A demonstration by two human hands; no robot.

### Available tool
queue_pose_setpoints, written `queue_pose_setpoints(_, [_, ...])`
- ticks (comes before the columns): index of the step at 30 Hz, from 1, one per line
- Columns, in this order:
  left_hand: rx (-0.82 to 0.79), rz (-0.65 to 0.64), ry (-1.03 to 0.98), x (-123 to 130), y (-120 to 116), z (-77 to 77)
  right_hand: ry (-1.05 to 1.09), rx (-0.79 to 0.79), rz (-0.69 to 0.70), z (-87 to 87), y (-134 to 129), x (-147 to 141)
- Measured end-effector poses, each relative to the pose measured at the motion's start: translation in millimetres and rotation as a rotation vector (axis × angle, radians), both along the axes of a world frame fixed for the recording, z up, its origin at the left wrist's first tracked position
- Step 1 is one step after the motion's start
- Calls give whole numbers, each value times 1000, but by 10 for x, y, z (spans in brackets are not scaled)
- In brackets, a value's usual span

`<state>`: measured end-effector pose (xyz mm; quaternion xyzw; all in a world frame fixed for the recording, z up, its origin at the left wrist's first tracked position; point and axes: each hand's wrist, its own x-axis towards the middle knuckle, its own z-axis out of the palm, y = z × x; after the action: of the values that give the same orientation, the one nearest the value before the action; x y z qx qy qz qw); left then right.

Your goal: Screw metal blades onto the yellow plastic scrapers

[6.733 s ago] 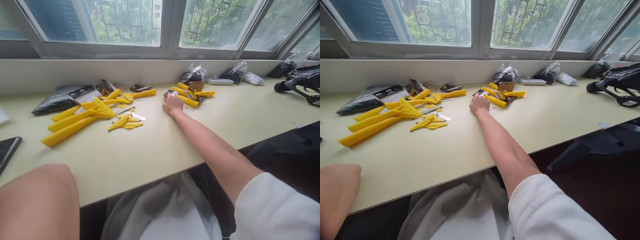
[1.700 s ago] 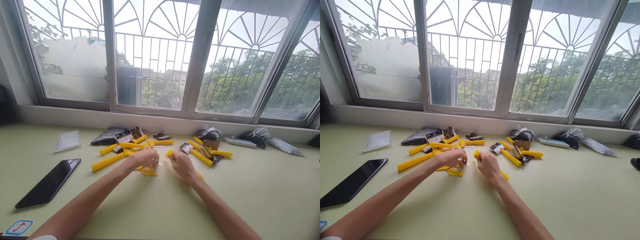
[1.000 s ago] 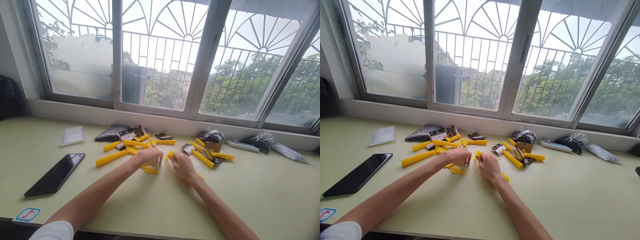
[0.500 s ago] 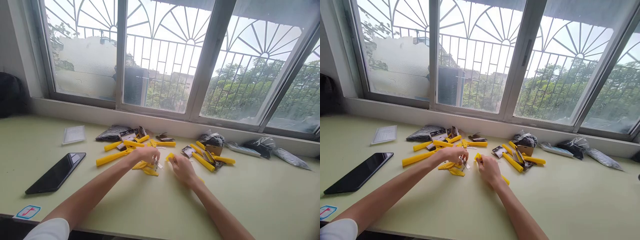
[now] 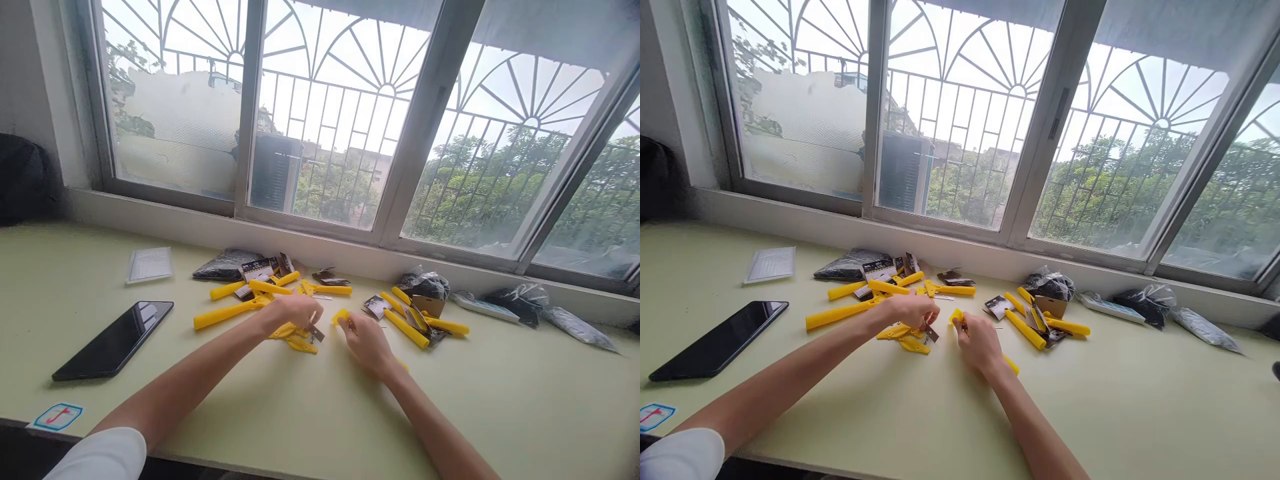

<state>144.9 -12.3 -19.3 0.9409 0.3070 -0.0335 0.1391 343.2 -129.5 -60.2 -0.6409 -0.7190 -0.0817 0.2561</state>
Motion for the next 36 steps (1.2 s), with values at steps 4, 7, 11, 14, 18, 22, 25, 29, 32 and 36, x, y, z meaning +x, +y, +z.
queue_pose_setpoints(4, [-19, -21, -78, -44, 20, -20, 4, -2, 11, -11, 2, 11])
queue_pose_setpoints(7, [-20, -23, -183, -52, 44, -7, 43, -16, 17, -7, 8, 26])
queue_pose_setpoints(11, [-86, -22, -348, -52, 56, 56, 307, -72, 83, 74, 12, 81])
queue_pose_setpoints(14, [-246, -67, -562, -47, 11, 142, 572, -122, 159, 184, -6, 143])
queue_pose_setpoints(18, [-367, -106, -821, -2, -60, 218, 777, -178, 243, 271, -54, 175])
queue_pose_setpoints(22, [-396, -12, -876, 68, -70, 168, 806, -235, 328, 264, -85, 93])
queue_pose_setpoints(25, [-438, 70, -877, 111, -94, 110, 839, -246, 355, 245, -87, 17])
queue_pose_setpoints(29, [-452, 135, -856, 143, -158, 88, 869, -235, 373, 217, -70, -5])
queue_pose_setpoints(32, [-443, 114, -847, 153, -182, 97, 845, -225, 378, 187, -51, 20])
queue_pose_setpoints(36, [-378, -3, -910, 173, -242, 99, 750, -188, 355, 174, -52, 33])
